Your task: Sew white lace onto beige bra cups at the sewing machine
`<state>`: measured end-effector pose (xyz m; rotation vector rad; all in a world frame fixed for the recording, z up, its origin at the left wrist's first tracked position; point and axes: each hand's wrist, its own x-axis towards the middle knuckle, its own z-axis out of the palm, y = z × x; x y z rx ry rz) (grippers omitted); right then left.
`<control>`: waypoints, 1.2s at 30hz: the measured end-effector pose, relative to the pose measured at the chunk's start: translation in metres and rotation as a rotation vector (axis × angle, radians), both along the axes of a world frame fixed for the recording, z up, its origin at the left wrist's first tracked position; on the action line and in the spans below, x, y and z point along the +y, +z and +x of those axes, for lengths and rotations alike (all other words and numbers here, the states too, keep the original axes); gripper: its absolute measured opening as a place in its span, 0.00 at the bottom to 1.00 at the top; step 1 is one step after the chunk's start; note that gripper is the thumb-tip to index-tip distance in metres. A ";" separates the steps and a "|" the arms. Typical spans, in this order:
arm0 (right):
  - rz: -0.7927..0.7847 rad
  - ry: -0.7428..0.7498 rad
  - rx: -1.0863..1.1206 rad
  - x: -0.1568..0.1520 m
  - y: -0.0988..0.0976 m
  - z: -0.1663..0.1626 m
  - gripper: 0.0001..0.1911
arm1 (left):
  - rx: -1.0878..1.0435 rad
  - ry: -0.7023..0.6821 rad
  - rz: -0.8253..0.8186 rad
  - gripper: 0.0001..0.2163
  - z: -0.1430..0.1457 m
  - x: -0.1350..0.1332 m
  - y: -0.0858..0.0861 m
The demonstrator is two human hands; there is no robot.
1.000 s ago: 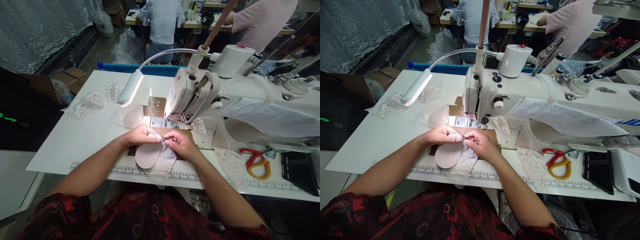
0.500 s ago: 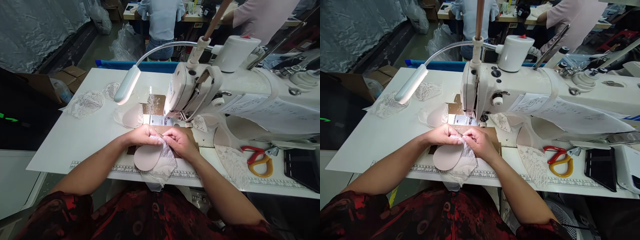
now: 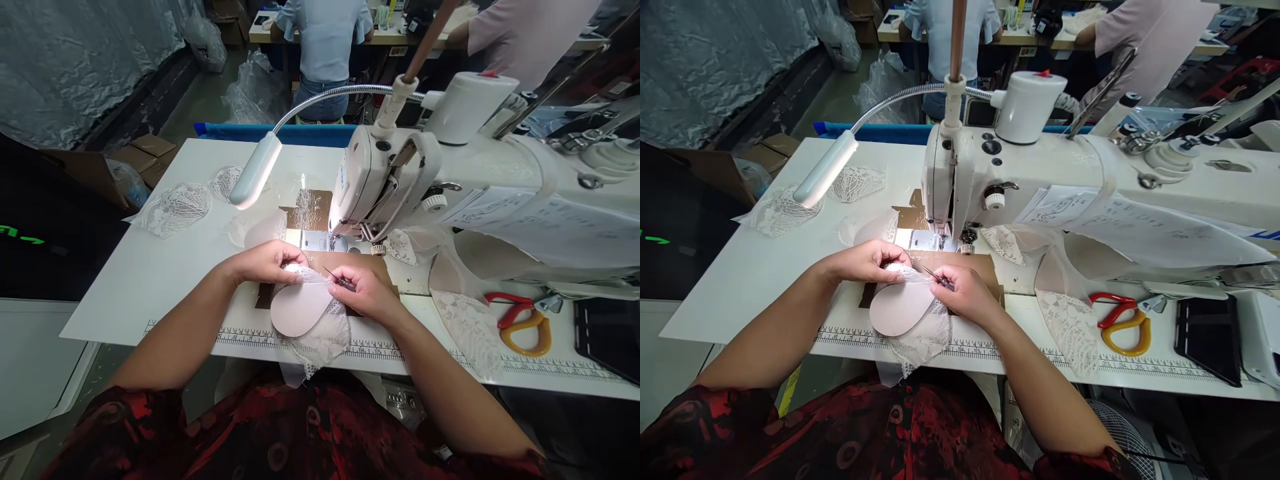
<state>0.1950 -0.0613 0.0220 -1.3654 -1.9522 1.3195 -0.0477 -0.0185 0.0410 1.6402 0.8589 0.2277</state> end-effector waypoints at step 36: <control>0.057 -0.091 0.109 -0.004 0.001 0.001 0.06 | -0.231 0.426 -0.204 0.15 0.018 -0.011 -0.012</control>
